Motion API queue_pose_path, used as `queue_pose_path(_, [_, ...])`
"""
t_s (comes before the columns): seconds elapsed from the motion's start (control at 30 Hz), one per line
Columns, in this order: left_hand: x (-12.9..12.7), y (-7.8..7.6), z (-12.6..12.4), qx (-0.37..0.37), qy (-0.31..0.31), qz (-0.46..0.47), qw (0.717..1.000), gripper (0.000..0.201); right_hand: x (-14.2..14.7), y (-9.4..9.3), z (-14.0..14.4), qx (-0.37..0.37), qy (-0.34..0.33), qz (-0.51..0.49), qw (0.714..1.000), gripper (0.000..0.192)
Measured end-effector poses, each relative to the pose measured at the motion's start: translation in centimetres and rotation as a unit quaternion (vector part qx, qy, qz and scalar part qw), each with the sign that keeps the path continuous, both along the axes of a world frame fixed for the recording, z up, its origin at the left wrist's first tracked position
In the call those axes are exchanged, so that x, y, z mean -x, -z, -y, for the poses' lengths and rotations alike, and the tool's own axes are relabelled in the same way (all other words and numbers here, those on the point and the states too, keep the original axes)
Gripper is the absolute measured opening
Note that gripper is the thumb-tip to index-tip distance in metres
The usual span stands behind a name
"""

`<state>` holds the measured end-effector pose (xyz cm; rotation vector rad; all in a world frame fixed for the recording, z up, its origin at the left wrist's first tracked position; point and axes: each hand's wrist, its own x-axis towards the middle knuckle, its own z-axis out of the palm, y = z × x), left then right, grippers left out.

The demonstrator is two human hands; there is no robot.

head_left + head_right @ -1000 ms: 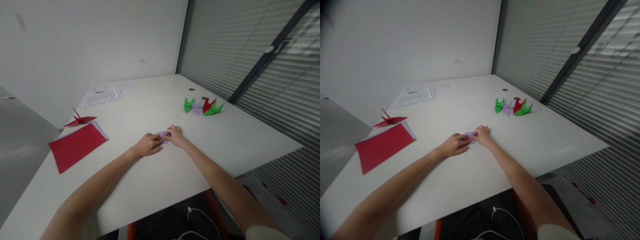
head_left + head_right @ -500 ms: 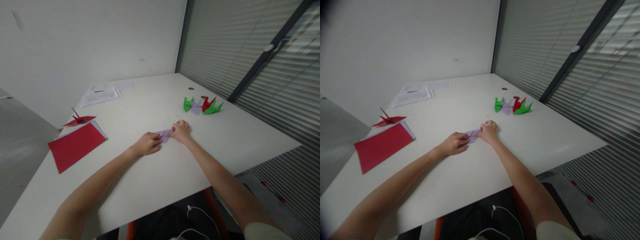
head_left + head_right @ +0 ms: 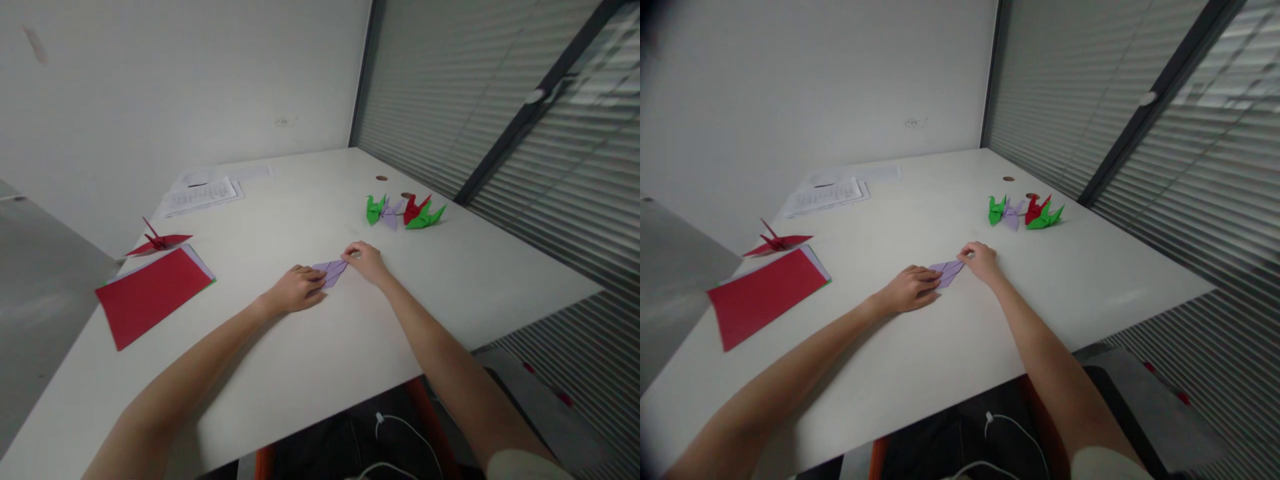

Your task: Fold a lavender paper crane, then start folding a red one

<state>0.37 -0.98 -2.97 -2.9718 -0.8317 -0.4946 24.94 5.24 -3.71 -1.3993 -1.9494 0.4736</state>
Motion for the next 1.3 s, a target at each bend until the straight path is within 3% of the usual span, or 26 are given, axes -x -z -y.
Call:
queue_pose_path(0.17, [-0.3, -0.3, 0.3, 0.006, -0.018, -0.012, 1.000, 0.031, 0.4, 0.0, 0.4, -0.017, -0.146, 0.023, 0.989, 0.011])
queue_pose_path(0.23, [-0.3, -0.4, 0.5, 0.007, -0.022, -0.012, 1.000, 0.031, 0.8, -0.1, 0.8, -0.003, -0.161, 0.075, 0.984, 0.010])
queue_pose_path(0.4, [-0.5, -0.5, 0.5, -0.007, -0.026, -0.008, 1.000, 0.030, 1.2, -0.6, 1.1, 0.051, -0.057, 0.180, 0.981, 0.016])
queue_pose_path(0.5, [-0.6, -0.3, 0.4, -0.018, -0.026, -0.010, 0.999, 0.029, 0.4, -0.4, 0.6, 0.076, 0.025, 0.171, 0.982, 0.032])
queue_pose_path(0.6, [-0.5, -0.1, 0.3, -0.026, -0.027, -0.021, 0.999, 0.028, -1.2, 0.1, -0.3, 0.070, 0.087, 0.141, 0.984, 0.034])
queue_pose_path(0.8, [-0.4, 0.0, 0.4, -0.022, -0.021, -0.005, 1.000, 0.029, -2.5, 0.3, -1.3, -0.001, -0.030, -0.061, 0.998, 0.022])
queue_pose_path(0.93, [-0.5, 0.3, 0.5, -0.009, -0.025, 0.019, 0.999, 0.029, -1.0, -0.5, -0.1, 0.009, -0.203, -0.029, 0.979, 0.024])
queue_pose_path(1.0, [-0.6, 0.4, 0.6, 0.004, -0.029, 0.035, 0.999, 0.029, -0.1, -0.7, 0.7, 0.017, -0.252, 0.025, 0.967, 0.025])
queue_pose_path(1.13, [-0.6, 0.4, 0.6, 0.033, -0.060, 0.069, 0.995, 0.031, 0.8, -0.7, 1.6, 0.014, -0.230, 0.108, 0.967, 0.028])
queue_pose_path(1.3, [-0.6, 0.4, 0.6, 0.031, -0.088, 0.100, 0.991, 0.029, 1.1, -0.7, 1.7, 0.004, -0.219, 0.100, 0.971, 0.022])
